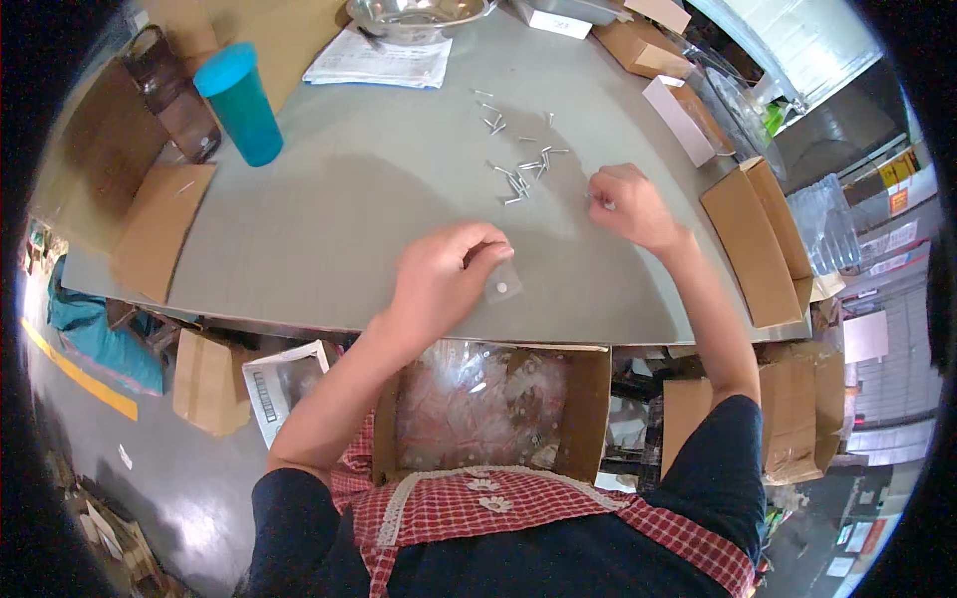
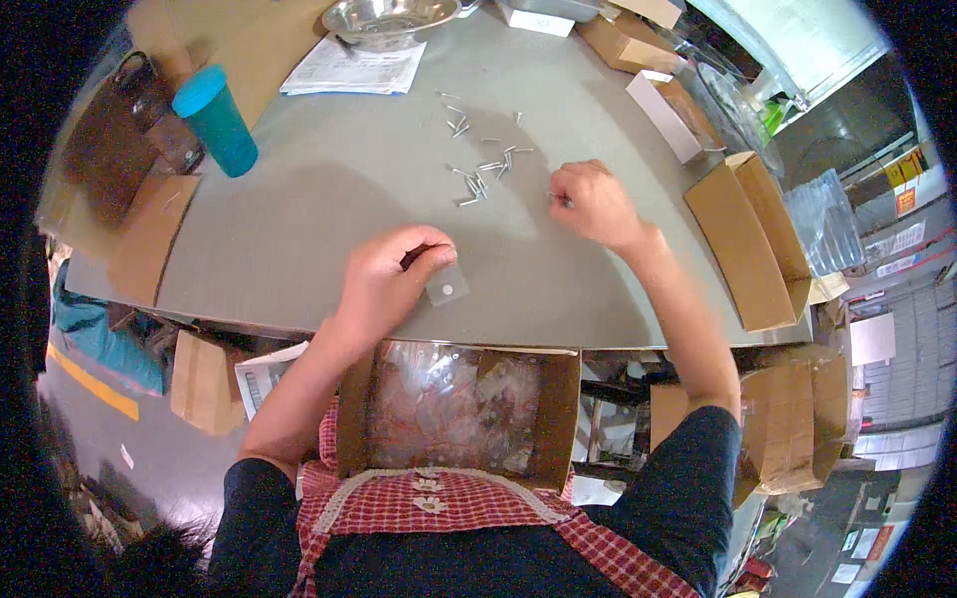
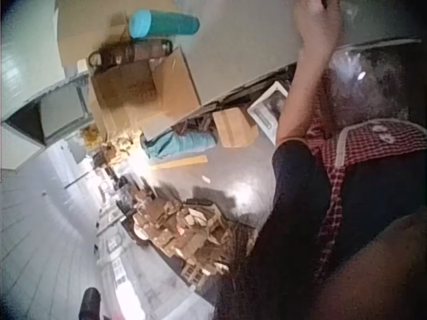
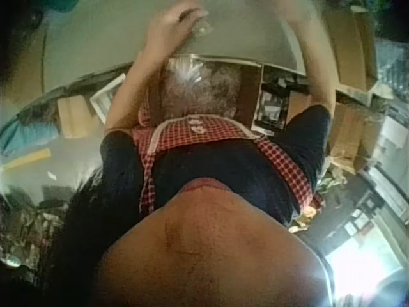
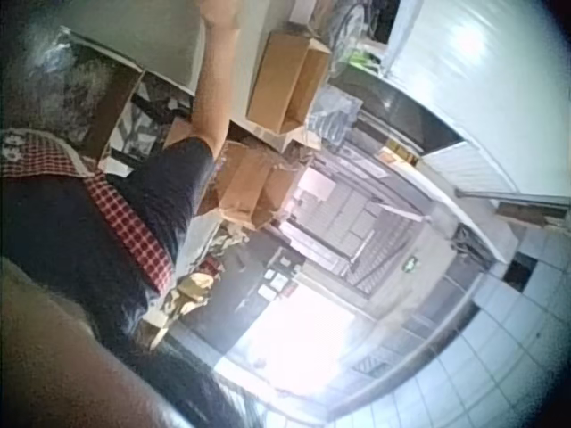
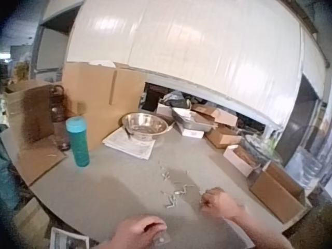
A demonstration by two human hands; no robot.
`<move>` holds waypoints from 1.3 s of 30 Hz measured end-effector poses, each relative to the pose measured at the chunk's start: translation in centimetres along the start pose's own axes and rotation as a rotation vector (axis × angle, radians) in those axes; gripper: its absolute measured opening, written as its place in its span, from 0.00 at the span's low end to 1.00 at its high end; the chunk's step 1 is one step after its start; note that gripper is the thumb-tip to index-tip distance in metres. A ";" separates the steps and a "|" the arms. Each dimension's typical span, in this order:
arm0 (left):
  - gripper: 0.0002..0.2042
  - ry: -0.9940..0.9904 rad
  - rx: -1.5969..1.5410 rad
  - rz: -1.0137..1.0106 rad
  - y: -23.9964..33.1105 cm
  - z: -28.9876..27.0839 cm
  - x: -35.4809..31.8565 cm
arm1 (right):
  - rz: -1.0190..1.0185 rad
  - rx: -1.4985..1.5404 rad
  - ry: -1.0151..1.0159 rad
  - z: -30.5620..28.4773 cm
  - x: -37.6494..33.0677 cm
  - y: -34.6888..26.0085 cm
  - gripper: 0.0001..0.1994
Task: The user is sorting small metal screws into plastic bags for packaging in a manufacturing setting.
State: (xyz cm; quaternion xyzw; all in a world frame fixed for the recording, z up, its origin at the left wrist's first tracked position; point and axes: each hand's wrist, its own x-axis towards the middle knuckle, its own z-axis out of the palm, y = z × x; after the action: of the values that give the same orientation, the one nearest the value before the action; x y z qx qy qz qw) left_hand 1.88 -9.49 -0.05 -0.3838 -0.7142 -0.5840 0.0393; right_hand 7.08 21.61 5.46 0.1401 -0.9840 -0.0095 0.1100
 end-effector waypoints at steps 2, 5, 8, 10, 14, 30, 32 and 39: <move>0.07 -0.033 0.005 -0.034 -0.5 0.2 -0.1 | 0.162 0.270 0.068 -0.3 -0.7 -2.5 0.05; 0.08 -0.082 -0.024 -0.129 -0.1 0.1 -0.2 | 0.290 0.596 0.100 -0.5 -1.8 -5.7 0.05; 0.09 -0.083 -0.024 -0.233 0.9 -0.3 -0.3 | 0.445 0.794 0.092 -1.1 -2.6 -8.6 0.07; 0.09 -0.076 0.008 -0.271 1.1 -0.4 -0.4 | 0.465 0.933 0.112 -0.8 -3.0 -9.7 0.07; 0.05 -0.111 -0.122 -0.260 1.2 0.2 -0.9 | 0.465 1.195 0.194 -0.4 -3.5 -11.4 0.06; 0.14 -0.184 0.210 -0.015 3.6 1.5 -1.2 | 0.460 1.331 0.379 -0.4 -6.0 -12.7 0.05; 0.14 -0.201 0.105 -0.041 3.1 2.2 -1.4 | 0.450 1.321 0.386 -0.4 -6.2 -12.7 0.07; 0.14 -0.212 0.057 -0.062 3.5 2.5 -1.4 | 0.463 1.323 0.475 0.7 -6.6 -12.6 0.04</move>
State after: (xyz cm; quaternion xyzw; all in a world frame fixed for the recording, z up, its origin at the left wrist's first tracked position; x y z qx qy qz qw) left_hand 5.88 -7.93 1.28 -0.4197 -0.7422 -0.5206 -0.0435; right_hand 16.57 11.34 2.74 -0.0357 -0.7383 0.6394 0.2116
